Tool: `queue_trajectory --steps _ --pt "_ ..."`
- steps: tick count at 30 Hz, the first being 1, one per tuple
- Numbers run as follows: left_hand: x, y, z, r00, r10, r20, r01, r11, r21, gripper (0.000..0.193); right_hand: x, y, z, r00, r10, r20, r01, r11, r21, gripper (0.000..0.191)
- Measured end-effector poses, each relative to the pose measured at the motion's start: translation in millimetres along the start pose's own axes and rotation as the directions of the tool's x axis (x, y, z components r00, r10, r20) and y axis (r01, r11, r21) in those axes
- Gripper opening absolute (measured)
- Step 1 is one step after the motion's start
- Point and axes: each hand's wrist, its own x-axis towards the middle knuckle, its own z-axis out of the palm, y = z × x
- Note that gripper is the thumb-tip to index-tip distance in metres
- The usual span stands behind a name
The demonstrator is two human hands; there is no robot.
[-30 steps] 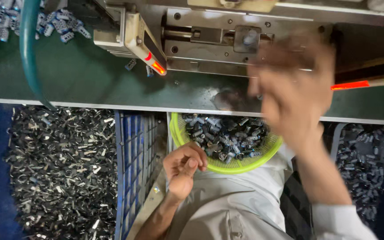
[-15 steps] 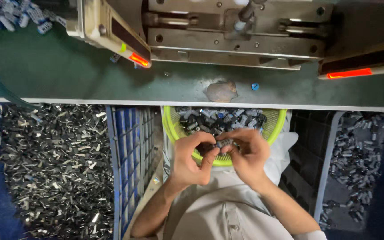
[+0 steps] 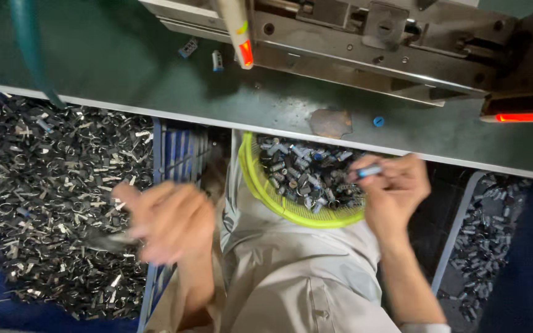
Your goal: The person repeatedly picks small metal keychain components from a green basket and inserts them into a machine slot. The machine processes each item and ejects it onto a tray. The person continues this cycle throughout the clip.
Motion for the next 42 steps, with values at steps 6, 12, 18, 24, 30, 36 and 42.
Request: queue_trajectory --steps 6,12,18,24,30,36,42 --pt "0 -73 -11 0.823 -0.553 0.129 -0.046 0.163 0.986 0.034 107 -43 9 0.781 -0.57 0.255 0.616 0.64 -0.459 0.035" --pt "5 -116 -23 0.859 -0.5 0.109 -0.378 -0.476 0.794 0.043 165 -39 29 0.753 -0.546 0.368 0.621 0.405 -0.671 0.024" --pt "-2 -119 -34 0.76 -0.643 0.088 -0.486 -0.474 0.734 0.024 162 -51 22 0.661 -0.523 0.538 0.673 0.095 -0.733 0.024" --pt "2 -109 -34 0.732 -0.646 0.217 -0.546 -0.365 0.755 0.026 155 -70 8 0.7 -0.392 0.598 0.712 0.312 -0.629 0.025" --pt "-9 -93 -20 0.853 -0.52 0.04 -0.047 0.0 0.999 0.024 171 -50 23 0.682 -0.45 0.576 0.721 0.284 -0.632 0.021" --pt "-7 -86 13 0.937 -0.347 -0.037 0.102 0.17 0.98 0.023 150 -89 40 0.646 -0.408 0.645 0.756 0.227 -0.614 0.026" --pt "0 -76 28 0.966 -0.259 0.011 0.039 0.187 0.982 0.023 48 -51 33 0.751 -0.153 0.643 0.543 0.698 -0.468 0.041"
